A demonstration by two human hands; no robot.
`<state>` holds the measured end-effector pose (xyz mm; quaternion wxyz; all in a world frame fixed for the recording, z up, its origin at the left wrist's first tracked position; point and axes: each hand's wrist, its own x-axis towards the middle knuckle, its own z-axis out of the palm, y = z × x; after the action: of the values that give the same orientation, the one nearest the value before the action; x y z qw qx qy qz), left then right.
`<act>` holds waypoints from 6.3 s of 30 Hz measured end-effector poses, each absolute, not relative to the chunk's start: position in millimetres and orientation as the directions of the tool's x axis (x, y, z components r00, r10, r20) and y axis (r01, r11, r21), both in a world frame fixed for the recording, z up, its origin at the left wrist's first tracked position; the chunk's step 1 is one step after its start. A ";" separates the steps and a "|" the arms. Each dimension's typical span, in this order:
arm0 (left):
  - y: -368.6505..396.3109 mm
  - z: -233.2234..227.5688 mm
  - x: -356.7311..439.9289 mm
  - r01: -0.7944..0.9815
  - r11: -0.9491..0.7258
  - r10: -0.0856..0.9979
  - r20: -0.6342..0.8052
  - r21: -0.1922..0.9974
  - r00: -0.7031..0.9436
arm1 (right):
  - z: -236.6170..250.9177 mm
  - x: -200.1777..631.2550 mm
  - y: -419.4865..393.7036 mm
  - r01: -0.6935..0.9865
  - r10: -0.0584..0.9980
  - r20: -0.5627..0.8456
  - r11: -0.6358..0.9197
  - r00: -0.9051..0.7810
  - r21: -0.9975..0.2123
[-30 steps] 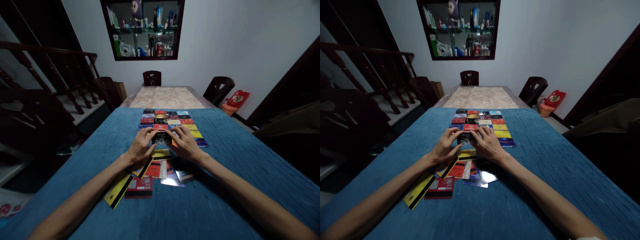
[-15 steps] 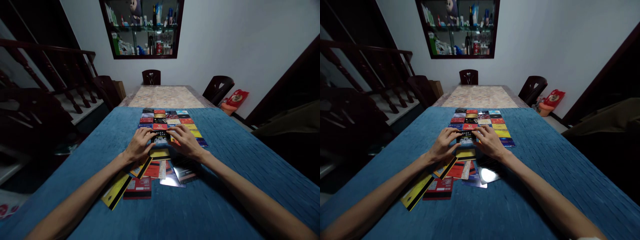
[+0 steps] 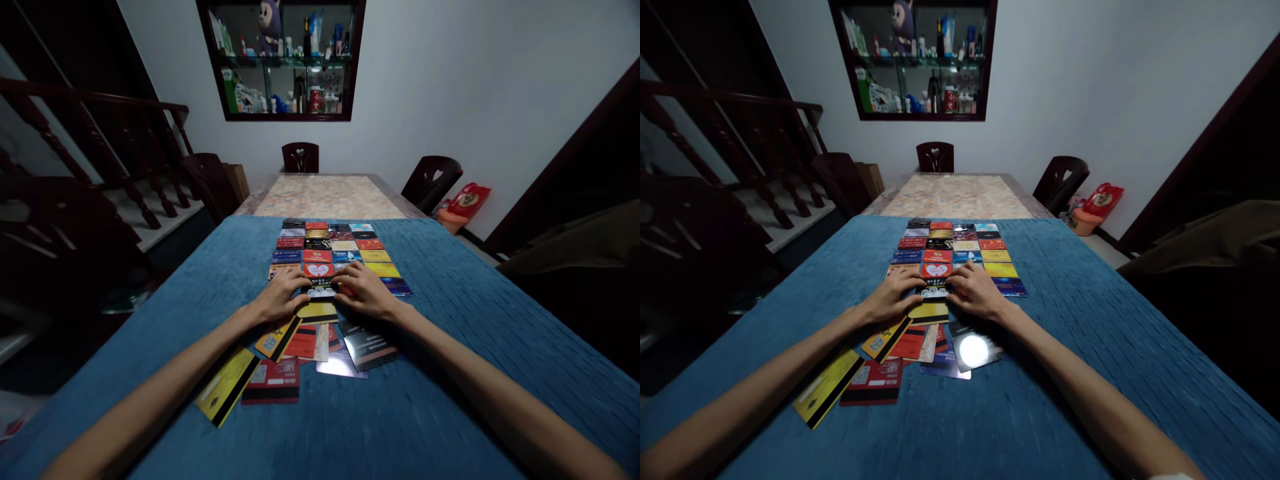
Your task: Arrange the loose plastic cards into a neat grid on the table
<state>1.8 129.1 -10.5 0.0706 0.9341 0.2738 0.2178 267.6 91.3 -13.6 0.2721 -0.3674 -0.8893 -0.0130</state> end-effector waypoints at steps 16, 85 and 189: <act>134.6 -18.9 12.0 0.525 -0.800 0.596 0.291 0.290 0.748 | -27.3 273.3 97.9 0.723 0.737 0.384 0.657 -0.557 -0.213; 90.8 10.2 -18.2 0.637 -0.755 0.647 0.336 0.155 0.685 | -6.1 253.0 78.7 0.716 0.663 0.452 0.694 -0.597 -0.071; 43.7 19.9 -40.2 0.742 -0.668 0.744 0.060 0.058 0.665 | 16.9 184.8 23.2 0.702 0.705 0.051 0.709 -0.707 -0.071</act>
<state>-40.2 43.7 19.9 0.0142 0.9124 0.4071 0.0393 184.8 23.2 16.9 0.0373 -0.3808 -0.9236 0.0233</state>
